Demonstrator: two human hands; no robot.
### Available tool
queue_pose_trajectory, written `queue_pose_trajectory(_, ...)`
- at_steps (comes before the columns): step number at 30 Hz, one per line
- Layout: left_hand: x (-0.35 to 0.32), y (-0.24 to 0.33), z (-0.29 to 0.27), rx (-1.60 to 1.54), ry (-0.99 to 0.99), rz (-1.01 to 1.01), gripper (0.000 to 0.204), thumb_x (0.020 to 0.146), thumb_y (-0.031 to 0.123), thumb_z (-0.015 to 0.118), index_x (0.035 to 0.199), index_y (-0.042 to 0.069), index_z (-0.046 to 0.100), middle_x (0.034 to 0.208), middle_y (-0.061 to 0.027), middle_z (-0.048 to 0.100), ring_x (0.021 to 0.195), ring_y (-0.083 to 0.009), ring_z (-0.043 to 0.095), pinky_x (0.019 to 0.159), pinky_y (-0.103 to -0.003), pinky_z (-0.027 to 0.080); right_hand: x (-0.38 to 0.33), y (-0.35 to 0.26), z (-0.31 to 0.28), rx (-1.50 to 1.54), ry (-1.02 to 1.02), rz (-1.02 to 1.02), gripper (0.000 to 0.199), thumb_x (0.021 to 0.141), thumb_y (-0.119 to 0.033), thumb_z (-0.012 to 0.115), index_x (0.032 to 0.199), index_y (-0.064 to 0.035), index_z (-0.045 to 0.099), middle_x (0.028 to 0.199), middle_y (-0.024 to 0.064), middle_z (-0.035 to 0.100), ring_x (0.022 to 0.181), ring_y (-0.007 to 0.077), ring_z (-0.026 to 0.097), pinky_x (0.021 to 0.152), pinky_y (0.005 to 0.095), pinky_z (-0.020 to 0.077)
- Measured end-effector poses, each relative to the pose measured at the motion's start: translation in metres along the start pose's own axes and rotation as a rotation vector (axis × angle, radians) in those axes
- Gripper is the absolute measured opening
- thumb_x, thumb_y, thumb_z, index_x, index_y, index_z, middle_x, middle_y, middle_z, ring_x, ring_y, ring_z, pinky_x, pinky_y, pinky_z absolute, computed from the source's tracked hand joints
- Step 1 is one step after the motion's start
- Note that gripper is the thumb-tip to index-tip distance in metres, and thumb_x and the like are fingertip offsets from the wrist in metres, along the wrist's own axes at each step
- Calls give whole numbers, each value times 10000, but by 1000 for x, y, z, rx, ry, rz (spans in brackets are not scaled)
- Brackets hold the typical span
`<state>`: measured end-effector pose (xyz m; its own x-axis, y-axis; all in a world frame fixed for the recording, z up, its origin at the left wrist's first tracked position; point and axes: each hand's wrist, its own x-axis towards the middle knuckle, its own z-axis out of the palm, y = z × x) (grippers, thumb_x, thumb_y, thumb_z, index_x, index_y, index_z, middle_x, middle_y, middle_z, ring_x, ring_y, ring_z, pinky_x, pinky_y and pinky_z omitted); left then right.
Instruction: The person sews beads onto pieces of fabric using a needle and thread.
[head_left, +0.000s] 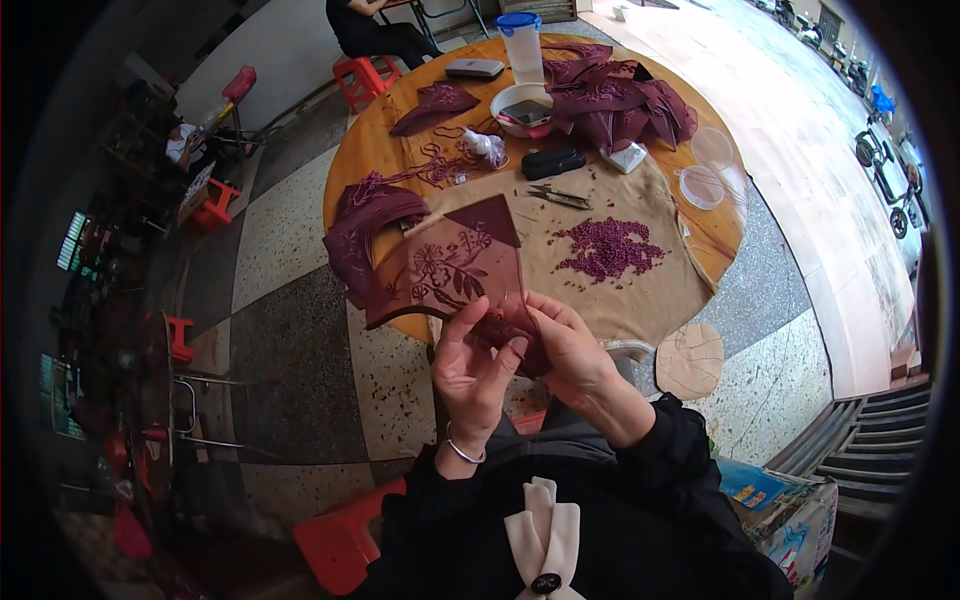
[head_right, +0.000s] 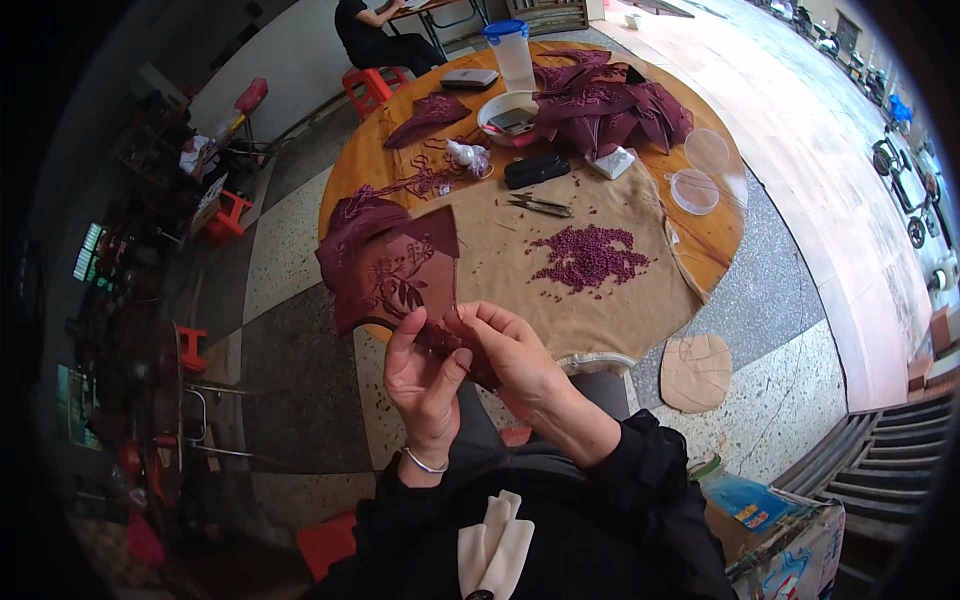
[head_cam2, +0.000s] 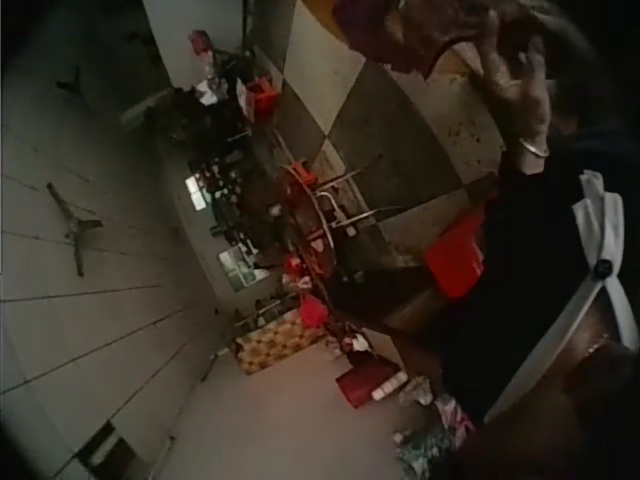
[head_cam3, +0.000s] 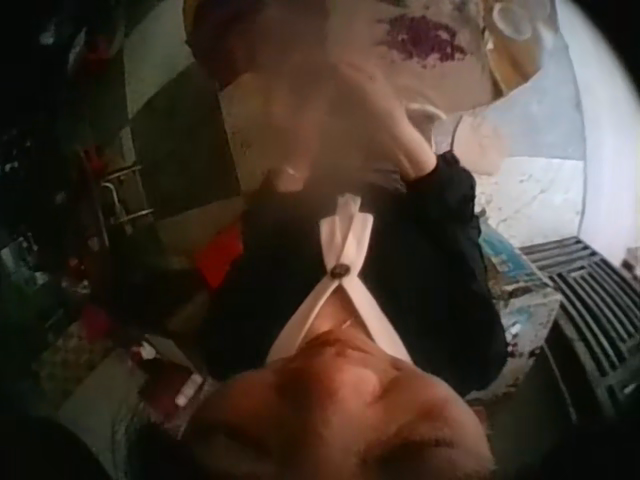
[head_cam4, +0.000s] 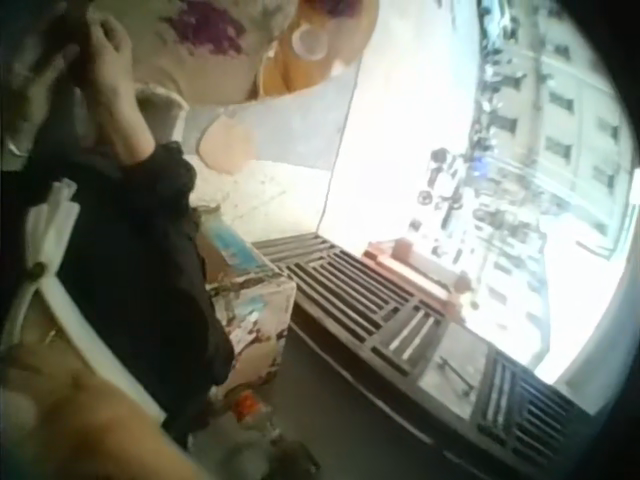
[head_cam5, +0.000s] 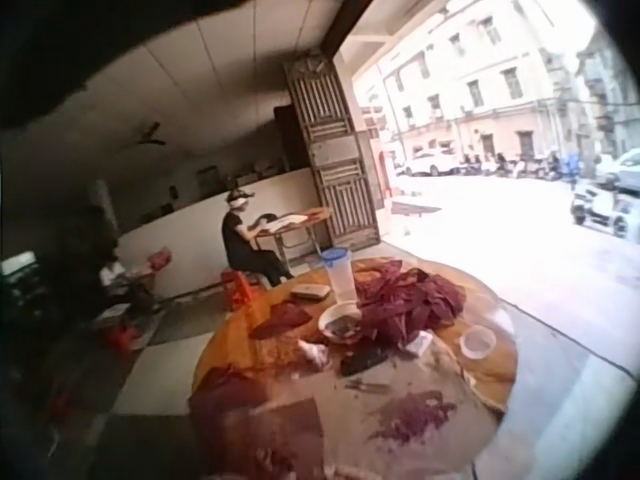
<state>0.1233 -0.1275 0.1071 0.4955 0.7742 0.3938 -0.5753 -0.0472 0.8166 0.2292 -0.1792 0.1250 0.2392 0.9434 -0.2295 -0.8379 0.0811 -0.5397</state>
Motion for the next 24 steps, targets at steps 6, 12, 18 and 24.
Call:
queue_pose_trajectory(6, -1, 8, 5, 4, 73, 90, 555, 936, 363, 590, 1320, -17, 464, 1197, -85, 559, 1092, -163, 530, 969, -315, 412, 11, -19, -18, 81, 174, -177, 166, 967, -233, 539, 964, -68, 558, 817, -31, 573, 603, 58, 466, 538, 215, 397)
queue_pose_trajectory(12, 12, 31, -24, -527, 161, -213, 860, 902, 721, 262, 1328, 5, 474, 1239, -87, 558, 1123, -192, 509, 985, -348, 390, -25, -89, -115, 303, -98, -362, 125, 1011, -157, 435, 907, -98, 471, 696, -42, 372, 590, 38, 389, 511, 181, 374)
queue_pose_trajectory(18, 12, 47, -57, -563, 307, -172, 865, 909, 697, 299, 1358, -31, 424, 1261, -121, 547, 1122, -210, 529, 987, -344, 411, -125, -201, -305, 332, -13, -739, 92, 963, -5, 462, 894, 51, 481, 820, 89, 520, 827, 186, 547, 849, 297, 532)
queue_pose_trajectory(24, 13, 71, -121, -733, 221, -210, 735, 961, 544, 397, 1363, -71, 385, 1277, -162, 524, 1130, -238, 528, 1016, -356, 424, -257, -283, -461, -7, 999, -1266, 315, 972, -144, 468, 900, 151, 553, 940, 220, 645, 904, 316, 645, 891, 372, 547)
